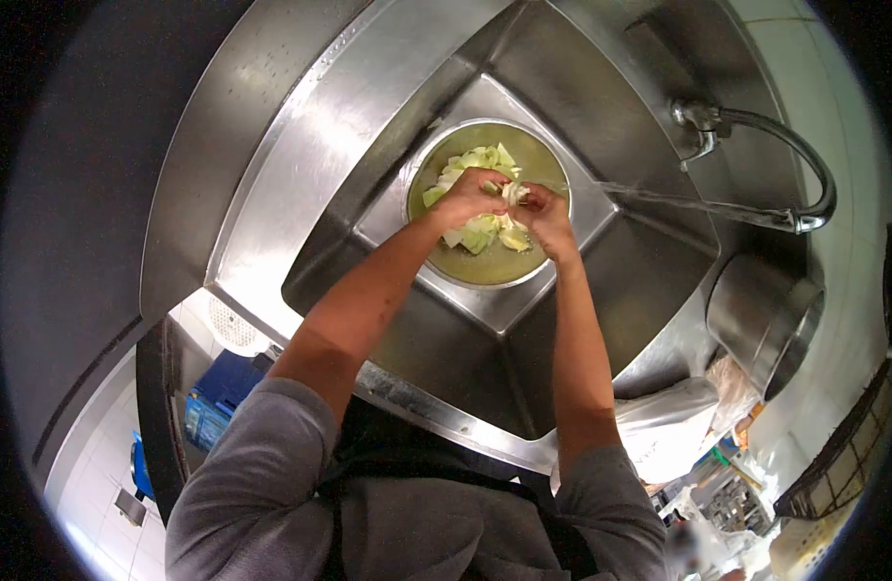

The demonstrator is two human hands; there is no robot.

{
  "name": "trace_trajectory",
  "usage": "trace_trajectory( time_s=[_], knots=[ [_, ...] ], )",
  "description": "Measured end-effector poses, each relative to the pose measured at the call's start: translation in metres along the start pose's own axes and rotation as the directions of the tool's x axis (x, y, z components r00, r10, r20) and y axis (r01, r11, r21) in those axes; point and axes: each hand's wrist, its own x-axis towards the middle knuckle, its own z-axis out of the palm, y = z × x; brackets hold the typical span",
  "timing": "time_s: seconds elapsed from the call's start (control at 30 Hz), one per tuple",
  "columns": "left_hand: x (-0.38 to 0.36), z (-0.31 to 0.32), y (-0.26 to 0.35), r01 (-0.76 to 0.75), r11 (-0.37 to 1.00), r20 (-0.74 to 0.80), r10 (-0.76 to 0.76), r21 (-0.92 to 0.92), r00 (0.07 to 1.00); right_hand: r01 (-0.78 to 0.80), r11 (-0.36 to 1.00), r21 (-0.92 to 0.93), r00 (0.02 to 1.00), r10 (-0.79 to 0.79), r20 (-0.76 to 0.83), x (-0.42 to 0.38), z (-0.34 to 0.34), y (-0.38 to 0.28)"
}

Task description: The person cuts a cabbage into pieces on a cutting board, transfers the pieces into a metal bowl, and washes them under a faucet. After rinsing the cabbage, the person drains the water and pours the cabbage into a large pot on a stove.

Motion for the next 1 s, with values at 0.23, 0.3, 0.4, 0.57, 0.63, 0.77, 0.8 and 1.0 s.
trace_trajectory(
  time_s=[0.23,0.3,0.4,0.57,0.63,0.77,0.8,1.0],
  knots=[
    [0.0,0.018,0.022,0.094,0.989,-0.09,-0.104,-0.11,0.991,-0.053,0.998,0.033,0.992,0.057,-0.112,0.007,0.001,0.014],
    [0.007,0.013,0.015,0.069,0.978,-0.088,-0.053,0.197,0.995,-0.043,0.999,-0.003,0.989,0.042,-0.14,0.009,0.002,0.017],
    [0.015,0.004,-0.002,-0.026,0.946,-0.106,0.063,0.323,0.992,0.016,1.0,-0.023,0.968,-0.021,-0.248,0.013,0.001,0.02],
    [0.002,-0.028,-0.029,0.251,0.426,-0.358,0.193,0.869,0.913,0.007,0.744,-0.668,0.989,-0.102,-0.103,0.026,-0.034,0.089],
    [0.0,-0.028,-0.045,0.259,0.681,-0.429,0.09,0.685,0.899,-0.148,0.985,-0.088,0.975,0.13,-0.18,0.035,-0.014,0.099],
    [0.02,-0.021,-0.05,0.049,0.998,-0.31,-0.058,-0.037,0.949,-0.222,0.8,0.558,0.963,0.27,-0.004,0.069,0.04,0.086],
    [0.023,-0.015,-0.039,0.042,0.969,-0.274,-0.11,-0.242,0.956,-0.254,0.768,0.588,0.957,0.287,0.038,0.081,0.042,0.092],
    [0.031,-0.031,-0.034,0.175,0.792,-0.305,0.015,0.585,0.952,-0.152,0.895,-0.419,0.987,0.112,-0.119,0.035,0.007,0.04]
  ],
)
